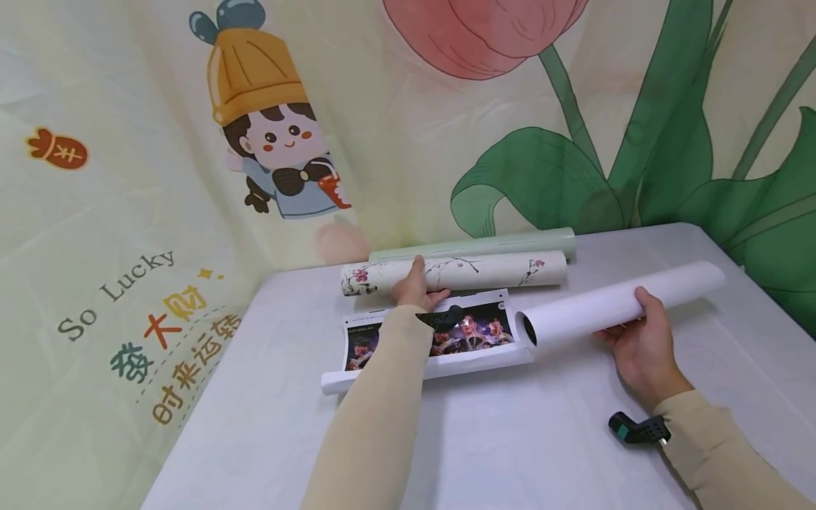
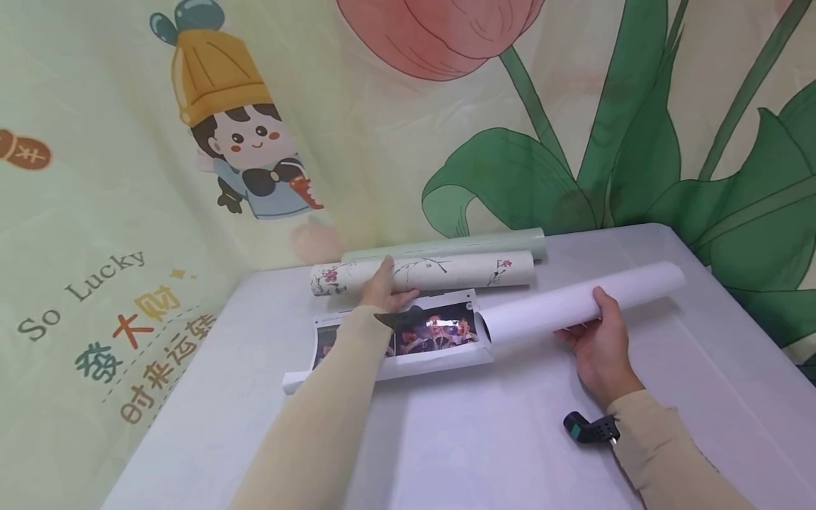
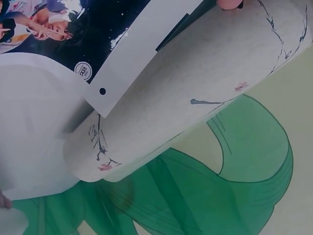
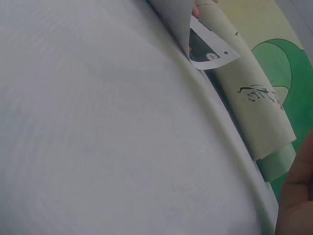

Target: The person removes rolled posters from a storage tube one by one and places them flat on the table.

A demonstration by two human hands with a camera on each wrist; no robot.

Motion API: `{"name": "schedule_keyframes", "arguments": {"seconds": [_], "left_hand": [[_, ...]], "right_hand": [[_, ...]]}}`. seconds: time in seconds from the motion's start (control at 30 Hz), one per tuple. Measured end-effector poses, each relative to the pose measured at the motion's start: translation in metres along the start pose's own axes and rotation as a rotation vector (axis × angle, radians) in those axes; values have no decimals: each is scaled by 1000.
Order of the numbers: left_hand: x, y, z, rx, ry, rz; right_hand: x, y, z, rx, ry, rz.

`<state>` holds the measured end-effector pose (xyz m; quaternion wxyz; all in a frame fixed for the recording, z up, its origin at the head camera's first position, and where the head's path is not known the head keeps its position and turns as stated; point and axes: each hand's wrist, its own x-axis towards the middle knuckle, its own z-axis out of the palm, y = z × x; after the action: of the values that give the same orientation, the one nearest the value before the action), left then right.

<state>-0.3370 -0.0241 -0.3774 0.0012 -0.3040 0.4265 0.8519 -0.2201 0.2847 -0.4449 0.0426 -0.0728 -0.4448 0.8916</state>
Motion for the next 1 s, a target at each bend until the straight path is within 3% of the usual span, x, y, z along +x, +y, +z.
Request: {"name": "schedule_keyframes", "arguments": {"seconds": [0.37, 0.63, 0.73, 0.9, 0.97, 1.0], "left_hand": [[-1, 1, -2, -21, 15, -76], [-4, 8, 0, 20, -82, -130], [-6, 7, 1, 24, -89, -112], [5, 7, 3, 45, -56, -114], [23, 6, 1, 51, -48, -131], [26, 6, 2, 54, -39, -137]], "right_hand": [[1, 2, 0, -19, 2, 4], [1, 1, 0, -34, -4, -5], [1, 0, 0, -18, -1, -2], [0, 1, 0, -14, 3, -3], [0, 0, 1, -21, 3, -3], [0, 0, 1, -26, 2, -1]]}}
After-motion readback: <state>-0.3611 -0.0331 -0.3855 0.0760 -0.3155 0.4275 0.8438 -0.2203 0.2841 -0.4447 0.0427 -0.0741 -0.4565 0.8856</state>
